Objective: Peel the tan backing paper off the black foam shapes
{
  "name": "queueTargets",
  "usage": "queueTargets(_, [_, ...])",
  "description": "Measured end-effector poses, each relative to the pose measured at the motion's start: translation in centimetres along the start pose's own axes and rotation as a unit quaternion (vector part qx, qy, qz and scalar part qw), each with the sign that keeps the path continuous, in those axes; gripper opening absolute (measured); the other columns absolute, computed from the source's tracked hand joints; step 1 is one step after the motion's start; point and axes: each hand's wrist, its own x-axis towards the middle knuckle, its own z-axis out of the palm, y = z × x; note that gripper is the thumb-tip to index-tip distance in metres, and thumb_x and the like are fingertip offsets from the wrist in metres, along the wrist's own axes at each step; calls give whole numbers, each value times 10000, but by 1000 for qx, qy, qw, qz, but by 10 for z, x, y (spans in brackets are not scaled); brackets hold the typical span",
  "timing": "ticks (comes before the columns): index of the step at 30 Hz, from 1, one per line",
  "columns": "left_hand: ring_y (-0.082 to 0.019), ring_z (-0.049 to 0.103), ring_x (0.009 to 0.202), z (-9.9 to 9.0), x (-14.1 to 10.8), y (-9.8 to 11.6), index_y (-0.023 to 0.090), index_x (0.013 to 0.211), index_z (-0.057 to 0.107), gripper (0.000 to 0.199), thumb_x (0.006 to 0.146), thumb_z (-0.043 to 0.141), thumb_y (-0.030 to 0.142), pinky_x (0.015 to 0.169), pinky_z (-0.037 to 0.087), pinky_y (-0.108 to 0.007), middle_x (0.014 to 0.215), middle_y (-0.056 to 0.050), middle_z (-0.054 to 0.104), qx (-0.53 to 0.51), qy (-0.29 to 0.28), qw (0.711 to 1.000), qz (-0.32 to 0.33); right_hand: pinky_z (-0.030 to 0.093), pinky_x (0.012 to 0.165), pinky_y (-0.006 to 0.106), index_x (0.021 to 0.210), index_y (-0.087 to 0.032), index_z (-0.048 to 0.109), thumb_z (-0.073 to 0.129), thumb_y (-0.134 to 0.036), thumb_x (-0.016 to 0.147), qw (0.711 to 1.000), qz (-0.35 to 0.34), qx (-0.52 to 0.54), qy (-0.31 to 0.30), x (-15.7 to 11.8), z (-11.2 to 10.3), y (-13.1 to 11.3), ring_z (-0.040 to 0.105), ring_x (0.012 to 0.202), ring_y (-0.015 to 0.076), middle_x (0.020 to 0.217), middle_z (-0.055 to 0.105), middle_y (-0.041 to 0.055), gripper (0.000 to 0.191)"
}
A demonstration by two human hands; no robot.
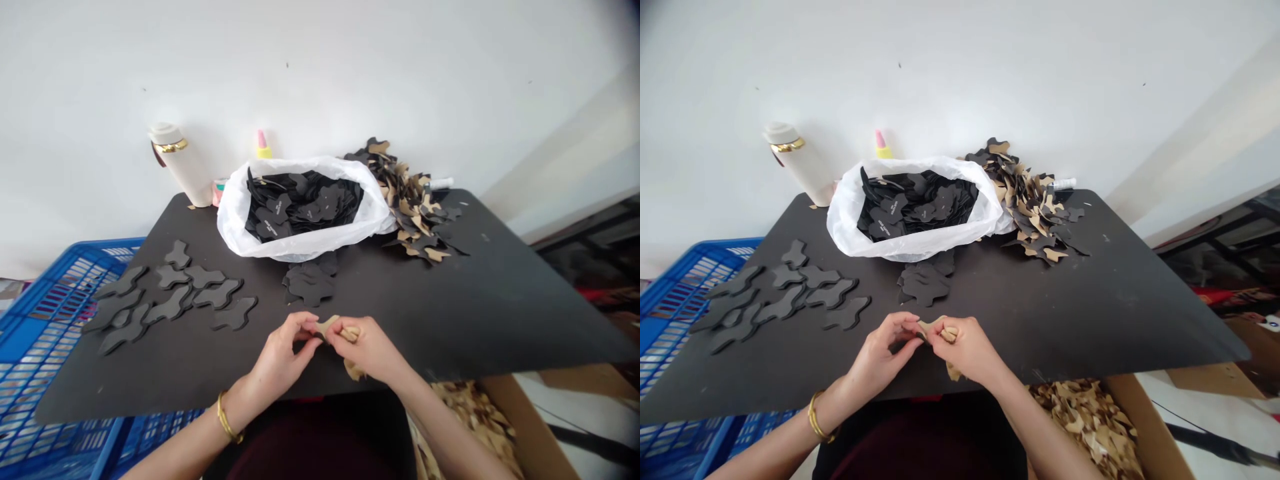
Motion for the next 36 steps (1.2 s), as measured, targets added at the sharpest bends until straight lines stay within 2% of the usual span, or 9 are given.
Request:
queueTargets(4, [-133,672,920,-7,2,0,259,1190,532,319,913,564,105,843,595,-281,1022,-23,623,21,-62,996,61,346,541,212,717,-173,630,572,-275,789,996,51,69,-32,1,3,4,432,566,92,635,520,-28,138])
queueTargets(7, [-142,638,985,-11,4,0,250,1159,578,299,926,529,69,873,565,-280,1077,-45,607,66,-119,984,116,318,535,215,697,-179,606,564,-245,759,998,55,39,-20,0,7,4,403,562,90,617,480,-38,99])
queueTargets(11, [-142,621,973,-11,0,-3,217,1051,602,253,925,486,31,851,563,-274,1086,-62,561,95,-135,973,159,298,521,219,660,-181,570,560,-234,753,998,60,-9,-11,-1,11,4,375,547,88,586,449,-45,107])
queueTargets(16, [-231,531,1247,-12,-14,-7,218,1043,604,279,901,487,9,1011,531,-382,1352,-100,413,111,-123,971,173,360,556,234,712,-186,603,545,-328,822,997,59,-11,57,2,10,16,453,573,111,619,523,-27,189])
queueTargets(22, [-266,497,1257,-11,-27,-13,231,955,623,247,865,579,5,984,532,-423,1205,-81,483,123,-46,976,176,353,490,214,784,-195,598,567,-395,822,973,103,103,177,10,11,42,448,520,103,604,521,-38,207])
queueTargets(25, [-236,546,1176,-9,-30,-11,221,914,634,221,867,587,10,941,545,-389,1129,-72,514,90,-29,985,147,362,476,203,777,-203,572,626,-433,797,949,99,216,209,11,16,48,441,498,95,569,500,-59,237])
queueTargets(29, [-216,577,1126,-10,-32,-6,214,887,639,193,873,590,28,904,551,-347,1083,-64,532,62,-24,991,117,509,634,273,808,-208,599,685,-460,757,895,119,385,194,12,19,44,618,677,161,734,662,5,271])
queueTargets(31, [-208,584,1113,-10,-33,-5,214,876,634,190,877,585,31,893,549,-334,1063,-60,535,49,-17,993,101,526,679,313,812,-210,600,716,-451,715,868,125,434,206,15,18,41,636,721,185,771,676,16,285])
queueTargets(36, [-223,581,1107,-7,-36,-1,224,862,638,169,889,588,65,895,538,-367,1052,-64,536,5,4,998,59,480,575,289,676,-236,434,681,-485,718,849,68,472,229,23,1,38,465,536,123,562,377,-67,353])
